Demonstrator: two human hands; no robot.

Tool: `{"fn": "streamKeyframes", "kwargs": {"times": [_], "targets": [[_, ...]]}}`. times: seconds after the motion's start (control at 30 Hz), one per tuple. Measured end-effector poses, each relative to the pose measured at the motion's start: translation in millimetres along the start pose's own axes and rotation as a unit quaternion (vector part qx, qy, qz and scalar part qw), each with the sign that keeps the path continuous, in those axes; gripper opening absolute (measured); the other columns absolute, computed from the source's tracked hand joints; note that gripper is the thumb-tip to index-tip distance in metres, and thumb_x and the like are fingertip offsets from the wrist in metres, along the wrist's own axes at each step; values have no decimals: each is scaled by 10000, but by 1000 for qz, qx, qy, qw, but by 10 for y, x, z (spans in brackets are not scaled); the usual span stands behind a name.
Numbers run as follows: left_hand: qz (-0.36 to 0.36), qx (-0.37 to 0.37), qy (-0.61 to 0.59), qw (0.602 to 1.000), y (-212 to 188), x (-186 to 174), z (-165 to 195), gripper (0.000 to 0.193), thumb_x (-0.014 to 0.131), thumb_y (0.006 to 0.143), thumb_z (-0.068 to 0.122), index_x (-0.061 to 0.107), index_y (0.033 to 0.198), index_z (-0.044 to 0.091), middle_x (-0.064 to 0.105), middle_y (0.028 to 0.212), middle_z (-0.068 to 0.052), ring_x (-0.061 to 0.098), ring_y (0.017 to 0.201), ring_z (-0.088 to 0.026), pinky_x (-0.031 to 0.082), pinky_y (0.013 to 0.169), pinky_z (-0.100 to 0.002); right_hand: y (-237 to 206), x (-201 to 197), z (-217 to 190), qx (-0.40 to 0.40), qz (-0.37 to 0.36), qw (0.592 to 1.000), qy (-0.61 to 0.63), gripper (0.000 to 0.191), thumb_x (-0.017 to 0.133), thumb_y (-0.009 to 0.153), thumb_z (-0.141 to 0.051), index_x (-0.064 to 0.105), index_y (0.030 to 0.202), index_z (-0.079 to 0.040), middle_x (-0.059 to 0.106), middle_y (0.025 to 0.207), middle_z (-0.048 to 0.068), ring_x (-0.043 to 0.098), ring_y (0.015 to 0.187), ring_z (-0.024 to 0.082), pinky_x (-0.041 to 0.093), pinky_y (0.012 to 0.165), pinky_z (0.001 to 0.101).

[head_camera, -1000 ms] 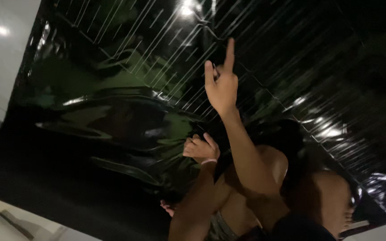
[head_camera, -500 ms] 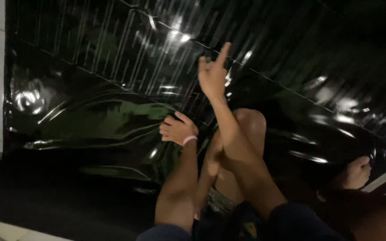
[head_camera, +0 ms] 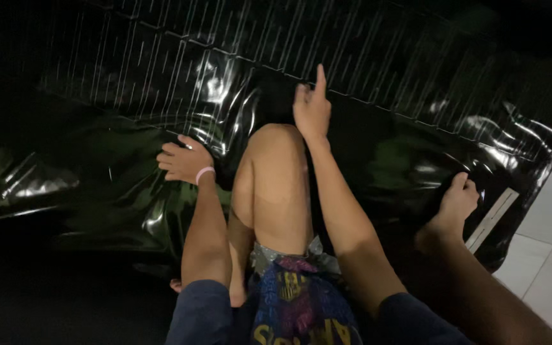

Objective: The person uses a straightedge and a utility knife to score a grid pattern on a large sheet of black glossy film laid on the floor. They then retrieve scissors and cut along the scored lines to separate the film into smaller rectangular pieces.

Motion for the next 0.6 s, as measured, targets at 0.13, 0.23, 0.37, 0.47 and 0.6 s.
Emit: {"fn": "streamKeyframes", "kwargs": {"times": [0.13,0.23,0.37,0.47,0.6], "targets": [[-17,-2,3,1000,-1,40,14,463,442,1050,502,523,1119,51,480,1049,-145,486,924,-326,384,696,-467,-6,-477,261,29,-95,985,-141,683,508,1054,-288,180,1648,-205,732,807,153,720,708,307,584,736,446],[-33,-7,-19,999,1,69,10,434,439,1066,494,521,1092,69,471,1059,-138,488,957,-324,399,743,-480,-43,-722,483,9,-69,983,-173,671,506,1041,-286,215,1642,-220,722,742,159,699,659,351,575,695,486],[-28,-5,-22,999,11,78,-4,441,441,1059,497,517,1094,65,466,1057,-141,493,964,-330,406,742,-491,-140,-966,770,-77,68,969,-226,600,531,1071,-302,316,1620,-190,746,917,136,721,689,334,587,615,462],[-40,-19,-32,999,16,63,7,437,441,1059,500,516,1077,70,465,1066,-143,497,979,-333,408,766,-503,-150,-1122,933,-7,-12,975,-221,581,526,1072,-352,339,1606,-219,703,686,121,705,611,303,576,622,450],[-67,-38,-38,996,16,32,32,448,441,1051,511,511,1087,70,467,1073,-133,501,1014,-329,416,804,-501,-194,-1466,1053,39,87,976,-196,584,517,1086,-348,343,1622,-192,659,642,94,640,544,273,537,561,437]]}}
Point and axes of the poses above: each hand's wrist, its own y-axis towards the middle knuckle, its own x-axis out of the palm, z = x × y, the point moved 1 cm from there along y, towards the middle knuckle
